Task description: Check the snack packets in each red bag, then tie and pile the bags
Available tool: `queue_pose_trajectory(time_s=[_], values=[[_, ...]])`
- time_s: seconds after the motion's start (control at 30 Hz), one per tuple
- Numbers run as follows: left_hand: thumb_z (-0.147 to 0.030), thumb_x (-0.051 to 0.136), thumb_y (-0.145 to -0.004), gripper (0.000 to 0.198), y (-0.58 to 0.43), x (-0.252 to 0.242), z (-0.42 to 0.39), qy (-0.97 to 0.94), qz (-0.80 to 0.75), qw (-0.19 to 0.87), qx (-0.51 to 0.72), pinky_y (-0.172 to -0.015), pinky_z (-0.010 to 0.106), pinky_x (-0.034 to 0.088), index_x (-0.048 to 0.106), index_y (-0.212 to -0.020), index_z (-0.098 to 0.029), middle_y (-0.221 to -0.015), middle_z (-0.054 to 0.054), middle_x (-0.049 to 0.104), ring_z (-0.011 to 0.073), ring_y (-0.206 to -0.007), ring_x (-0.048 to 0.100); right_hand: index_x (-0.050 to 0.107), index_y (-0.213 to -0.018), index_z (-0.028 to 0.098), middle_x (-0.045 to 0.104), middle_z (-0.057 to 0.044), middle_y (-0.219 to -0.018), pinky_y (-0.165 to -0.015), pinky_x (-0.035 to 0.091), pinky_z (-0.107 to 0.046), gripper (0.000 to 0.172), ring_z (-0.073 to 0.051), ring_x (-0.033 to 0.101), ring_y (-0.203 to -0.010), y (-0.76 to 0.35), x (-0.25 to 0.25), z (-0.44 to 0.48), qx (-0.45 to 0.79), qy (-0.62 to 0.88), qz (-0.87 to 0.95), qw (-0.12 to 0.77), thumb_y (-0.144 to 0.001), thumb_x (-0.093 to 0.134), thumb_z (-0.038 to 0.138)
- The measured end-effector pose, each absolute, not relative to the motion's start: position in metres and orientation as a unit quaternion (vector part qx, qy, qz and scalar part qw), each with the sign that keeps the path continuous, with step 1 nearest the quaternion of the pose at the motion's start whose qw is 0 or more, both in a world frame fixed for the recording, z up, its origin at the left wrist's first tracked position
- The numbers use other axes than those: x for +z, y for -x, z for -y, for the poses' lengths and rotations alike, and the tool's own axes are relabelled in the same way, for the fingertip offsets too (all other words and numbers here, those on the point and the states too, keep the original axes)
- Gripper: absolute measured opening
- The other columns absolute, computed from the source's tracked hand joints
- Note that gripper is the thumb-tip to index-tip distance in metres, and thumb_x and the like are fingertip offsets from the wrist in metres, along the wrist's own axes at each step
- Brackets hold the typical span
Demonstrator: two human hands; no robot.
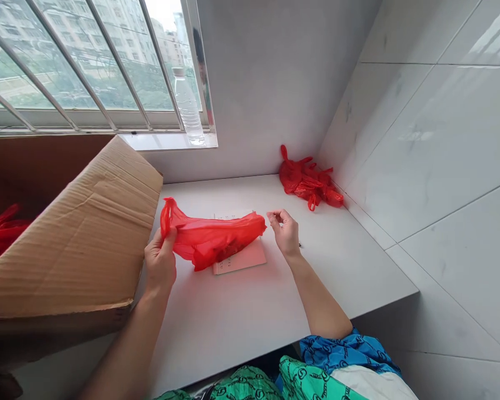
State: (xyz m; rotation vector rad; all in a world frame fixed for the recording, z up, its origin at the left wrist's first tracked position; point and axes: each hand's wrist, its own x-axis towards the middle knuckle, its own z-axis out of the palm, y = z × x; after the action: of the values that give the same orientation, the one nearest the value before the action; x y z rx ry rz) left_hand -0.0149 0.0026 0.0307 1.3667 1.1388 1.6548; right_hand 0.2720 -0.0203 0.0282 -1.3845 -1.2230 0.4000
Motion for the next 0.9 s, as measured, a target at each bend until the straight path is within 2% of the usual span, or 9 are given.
queue_pose_trajectory(time_s=[0.13, 0.23, 0.37, 0.5, 0.63, 0.73, 0.8, 0.87, 0.9], values=[[-0.034, 0.065, -0.087, 0.028, 0.011, 0.042, 0.01, -0.591, -0.394, 0.321, 0.627, -0.086, 0.028, 0.048, 0.065, -0.112, -0.022, -0.104, 0.004, 0.064, 0.0181, -0.097, 0.06, 0.063, -0.096, 0.022, 0.066, -0.005, -0.088, -0.072, 0.051, -0.033, 0.027, -0.019, 0.061, -0.078, -0.273, 0.045, 0.031, 0.081, 0.565, 0.515, 0.639, -0.095, 0.053, 0.047], [-0.032, 0.064, -0.087, 0.016, 0.008, 0.051, 0.022, -0.663, -0.354, 0.267, 0.603, -0.097, 0.036, 0.047, 0.066, -0.1, -0.021, -0.096, 0.003, 0.061, 0.0177, -0.092, 0.059, 0.063, -0.102, 0.025, 0.066, -0.005, -0.09, -0.074, 0.052, -0.036, 0.015, -0.02, 0.063, -0.082, -0.253, 0.068, 0.05, -0.032, 0.486, 0.583, 0.65, -0.096, 0.055, 0.035], [-0.036, 0.061, -0.089, 0.014, 0.006, 0.057, 0.031, -0.687, -0.314, 0.227, 0.615, -0.112, 0.046, 0.036, 0.063, -0.089, -0.022, -0.089, 0.002, 0.059, 0.0187, -0.09, 0.06, 0.063, -0.104, 0.028, 0.068, -0.004, -0.09, -0.074, 0.053, -0.038, 0.013, -0.021, 0.065, -0.083, -0.217, 0.087, 0.067, -0.021, 0.396, 0.745, 0.536, -0.096, 0.053, 0.029], [-0.045, 0.053, -0.09, 0.024, 0.008, 0.056, 0.035, -0.674, -0.303, 0.213, 0.639, -0.109, 0.049, 0.04, 0.06, -0.089, -0.022, -0.089, 0.004, 0.057, 0.0207, -0.089, 0.06, 0.063, -0.093, 0.025, 0.07, -0.003, -0.085, -0.069, 0.048, -0.032, 0.019, -0.018, 0.063, -0.077, -0.195, 0.084, 0.063, 0.033, 0.39, 0.822, 0.413, -0.101, 0.047, 0.03], [-0.044, 0.048, -0.091, 0.024, 0.01, 0.055, 0.037, -0.653, -0.303, 0.215, 0.659, -0.108, 0.049, 0.041, 0.056, -0.084, -0.022, -0.085, 0.004, 0.059, 0.0209, -0.085, 0.06, 0.06, -0.079, 0.022, 0.065, -0.002, -0.07, -0.064, 0.038, -0.031, 0.032, -0.016, 0.058, -0.066, -0.189, 0.074, 0.058, -0.011, 0.411, 0.836, 0.364, -0.103, 0.041, 0.03], [-0.04, 0.047, -0.09, 0.023, 0.011, 0.056, 0.038, -0.635, -0.273, 0.243, 0.681, -0.107, 0.048, 0.041, 0.054, -0.08, -0.022, -0.084, 0.004, 0.059, 0.0203, -0.083, 0.058, 0.061, -0.075, 0.021, 0.064, -0.001, -0.066, -0.063, 0.035, -0.031, 0.036, -0.015, 0.057, -0.063, -0.189, 0.069, 0.057, -0.028, 0.431, 0.843, 0.321, -0.103, 0.04, 0.03], [-0.039, 0.045, -0.089, 0.023, 0.011, 0.056, 0.039, -0.63, -0.252, 0.27, 0.684, -0.106, 0.048, 0.041, 0.053, -0.077, -0.021, -0.083, 0.004, 0.06, 0.0201, -0.08, 0.058, 0.064, -0.08, 0.02, 0.066, -0.001, -0.07, -0.062, 0.036, -0.03, 0.033, -0.015, 0.059, -0.065, -0.19, 0.065, 0.056, -0.017, 0.462, 0.84, 0.283, -0.103, 0.042, 0.031], [-0.036, 0.042, -0.089, 0.023, 0.012, 0.056, 0.04, -0.639, -0.235, 0.298, 0.669, -0.104, 0.048, 0.041, 0.05, -0.074, -0.021, -0.079, 0.004, 0.061, 0.0201, -0.076, 0.058, 0.066, -0.099, 0.02, 0.07, -0.005, -0.087, -0.063, 0.041, -0.029, 0.023, -0.018, 0.063, -0.078, -0.192, 0.06, 0.055, -0.005, 0.504, 0.829, 0.244, -0.099, 0.052, 0.037], [-0.034, 0.039, -0.088, 0.023, 0.013, 0.056, 0.041, -0.651, -0.227, 0.31, 0.655, -0.103, 0.048, 0.041, 0.049, -0.072, -0.021, -0.075, 0.003, 0.061, 0.0198, -0.072, 0.057, 0.064, -0.112, 0.019, 0.069, -0.008, -0.1, -0.064, 0.044, -0.03, 0.031, -0.022, 0.064, -0.087, -0.193, 0.057, 0.055, -0.002, 0.526, 0.821, 0.224, -0.094, 0.06, 0.043]])
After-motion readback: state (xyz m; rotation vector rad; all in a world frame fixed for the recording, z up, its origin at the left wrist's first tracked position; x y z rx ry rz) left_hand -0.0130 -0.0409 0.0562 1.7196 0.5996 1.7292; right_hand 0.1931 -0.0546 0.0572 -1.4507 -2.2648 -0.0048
